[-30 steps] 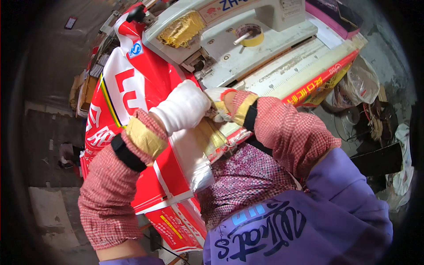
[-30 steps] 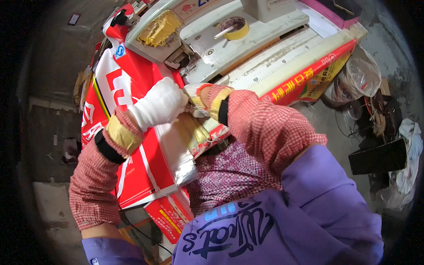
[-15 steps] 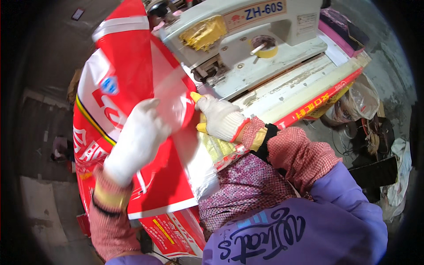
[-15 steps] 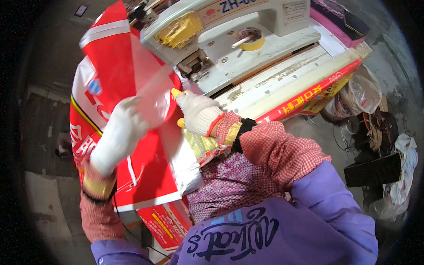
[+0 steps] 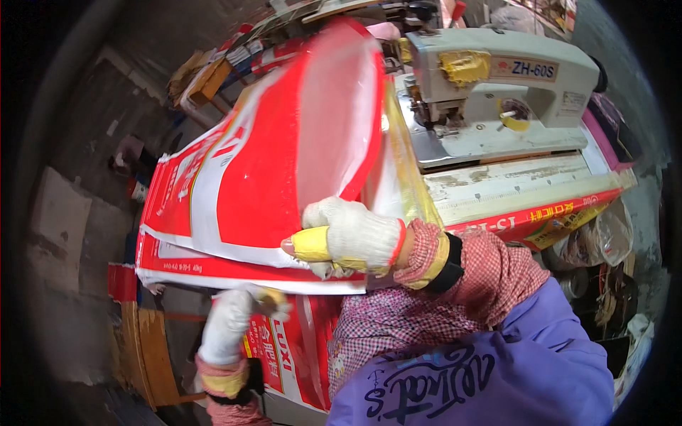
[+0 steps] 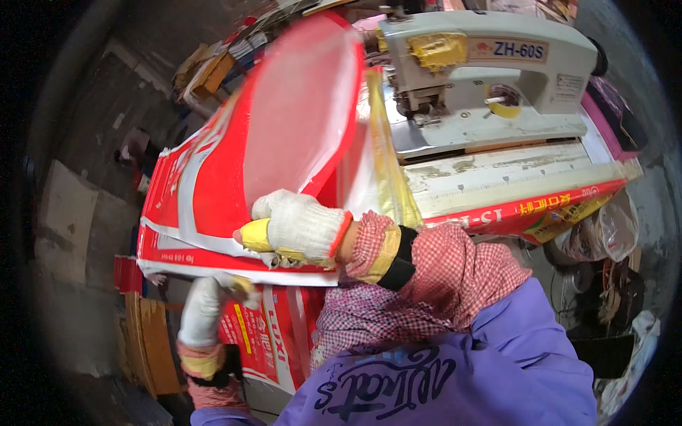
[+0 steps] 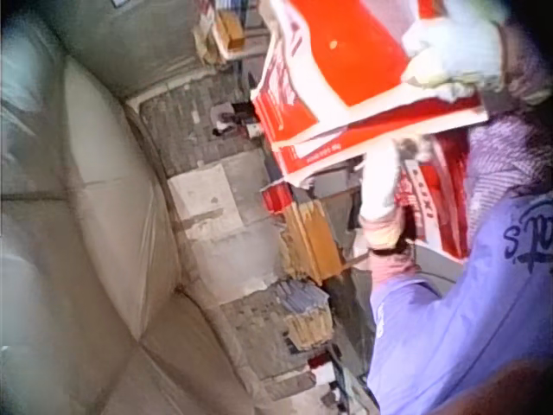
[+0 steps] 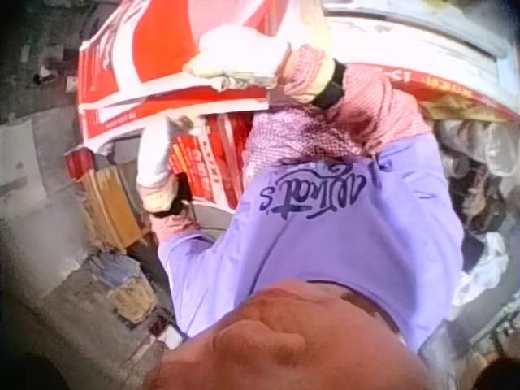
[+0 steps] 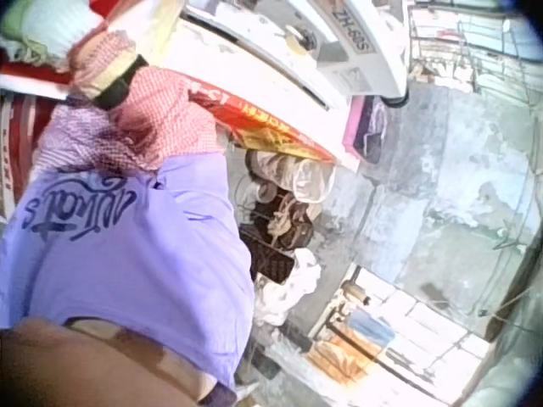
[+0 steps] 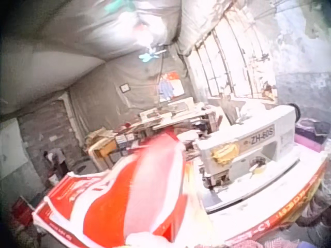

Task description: The recorder uses a heat-sealing machine to seal the edges of large plastic fertilizer bags.

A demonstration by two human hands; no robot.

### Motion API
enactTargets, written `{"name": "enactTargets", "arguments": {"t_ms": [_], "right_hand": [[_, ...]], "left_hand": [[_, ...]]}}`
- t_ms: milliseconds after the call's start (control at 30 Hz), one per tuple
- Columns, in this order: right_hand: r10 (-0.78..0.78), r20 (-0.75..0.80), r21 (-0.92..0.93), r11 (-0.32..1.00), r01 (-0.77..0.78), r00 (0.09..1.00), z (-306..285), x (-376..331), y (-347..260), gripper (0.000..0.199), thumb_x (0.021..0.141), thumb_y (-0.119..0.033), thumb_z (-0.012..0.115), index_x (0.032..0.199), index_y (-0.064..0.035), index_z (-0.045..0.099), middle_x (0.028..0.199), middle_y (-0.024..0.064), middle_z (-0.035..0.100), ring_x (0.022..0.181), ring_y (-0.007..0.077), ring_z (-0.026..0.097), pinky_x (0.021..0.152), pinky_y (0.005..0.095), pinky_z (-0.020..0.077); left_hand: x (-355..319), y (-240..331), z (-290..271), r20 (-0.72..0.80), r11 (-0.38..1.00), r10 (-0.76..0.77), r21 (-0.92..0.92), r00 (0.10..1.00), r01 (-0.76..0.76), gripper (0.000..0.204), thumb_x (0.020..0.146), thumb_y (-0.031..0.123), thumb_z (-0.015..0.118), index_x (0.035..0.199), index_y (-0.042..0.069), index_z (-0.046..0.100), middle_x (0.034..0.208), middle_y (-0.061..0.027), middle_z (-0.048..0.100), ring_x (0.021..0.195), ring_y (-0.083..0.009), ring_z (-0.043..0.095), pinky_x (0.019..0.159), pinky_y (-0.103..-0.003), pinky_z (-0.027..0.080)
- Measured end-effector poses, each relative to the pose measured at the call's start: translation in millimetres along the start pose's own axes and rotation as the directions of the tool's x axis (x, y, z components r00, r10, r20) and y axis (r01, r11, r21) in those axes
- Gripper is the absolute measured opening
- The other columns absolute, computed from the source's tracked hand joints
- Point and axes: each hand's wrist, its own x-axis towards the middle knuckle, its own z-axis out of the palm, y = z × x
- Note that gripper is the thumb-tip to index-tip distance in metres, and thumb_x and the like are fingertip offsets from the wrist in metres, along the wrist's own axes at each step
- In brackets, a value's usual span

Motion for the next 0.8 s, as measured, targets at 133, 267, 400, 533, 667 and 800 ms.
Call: {"name": "enactTargets", "arguments": {"t_ms": [133, 267, 400, 533, 667, 800], "right_hand": [[0.107, 0.127, -0.363, 0.93, -0.054, 0.986, 52, 11, 19, 0.039, 0.086, -0.04, 0.061, 0.079, -0.0019, 0.068, 0.067, 0.0119, 0.065, 0.06, 0.0213, 0.067, 0.057, 0.0323, 0.0526], [0.141, 0.205, -0.459, 0.888, -0.032, 0.969, 91, 29, 66, 0.033, 0.085, -0.034, 0.061, 0.081, -0.0017, 0.067, 0.073, 0.0135, 0.067, 0.063, 0.024, 0.066, 0.061, 0.0346, 0.0535], [0.12, 0.037, 0.754, 0.648, -0.107, 0.992, 32, 24, 104, 0.029, 0.086, -0.032, 0.065, 0.102, -0.0096, 0.059, 0.099, 0.0102, 0.064, 0.089, 0.0215, 0.062, 0.081, 0.0418, 0.0507], [0.105, -0.222, 0.879, 0.452, 0.152, 0.969, -21, 21, 125, 0.065, 0.079, -0.058, 0.064, 0.121, -0.0126, 0.045, 0.122, 0.0146, 0.049, 0.11, 0.0343, 0.052, 0.091, 0.0525, 0.0455], [0.067, -0.185, 0.701, 0.708, 0.084, 0.98, 29, 53, 129, 0.06, 0.083, -0.055, 0.061, 0.122, -0.0112, 0.047, 0.122, 0.0162, 0.052, 0.112, 0.0327, 0.054, 0.093, 0.047, 0.0471], [0.21, 0.037, 0.676, 0.714, -0.18, 0.977, 105, 127, 117, 0.056, 0.086, -0.045, 0.061, 0.128, -0.0125, 0.045, 0.128, 0.0148, 0.049, 0.113, 0.0288, 0.054, 0.092, 0.0408, 0.0474]], "left_hand": [[8, -55, 15, -0.165, 0.722, -0.071, -0.689, 0.984, -0.063, 0.07, 0.093, 0.061, 0.038, 0.133, 0.004, 0.044, 0.125, -0.0143, 0.055, 0.107, -0.0214, 0.059, 0.094, -0.037, 0.047], [21, -97, -10, -0.435, 0.902, 0.05, -0.367, 0.899, -0.227, 0.047, 0.099, 0.035, 0.046, 0.128, -0.001, 0.047, 0.124, -0.0101, 0.056, 0.113, -0.017, 0.054, 0.096, -0.032, 0.045], [-19, -116, -79, -0.397, 0.762, -0.172, -0.634, 0.902, -0.134, 0.046, 0.095, 0.03, 0.055, 0.129, 0.0, 0.048, 0.124, -0.0104, 0.058, 0.108, -0.0193, 0.058, 0.096, -0.033, 0.046], [-98, -114, -137, -0.488, 0.855, -0.182, -0.508, 0.854, -0.108, 0.046, 0.092, 0.03, 0.061, 0.126, 0.001, 0.052, 0.116, -0.0087, 0.062, 0.101, -0.0181, 0.062, 0.091, -0.034, 0.049], [-191, -117, -150, -0.62, 0.886, -0.18, -0.44, 0.763, -0.149, 0.043, 0.095, 0.031, 0.056, 0.123, -0.001, 0.053, 0.114, -0.0084, 0.063, 0.1, -0.0159, 0.062, 0.089, -0.03, 0.049], [-291, -143, -124, -0.814, 0.995, -0.099, -0.085, 0.572, 0.052, 0.047, 0.099, 0.032, 0.047, 0.128, -0.004, 0.049, 0.12, -0.0108, 0.059, 0.109, -0.0185, 0.057, 0.096, -0.03, 0.043]]}}
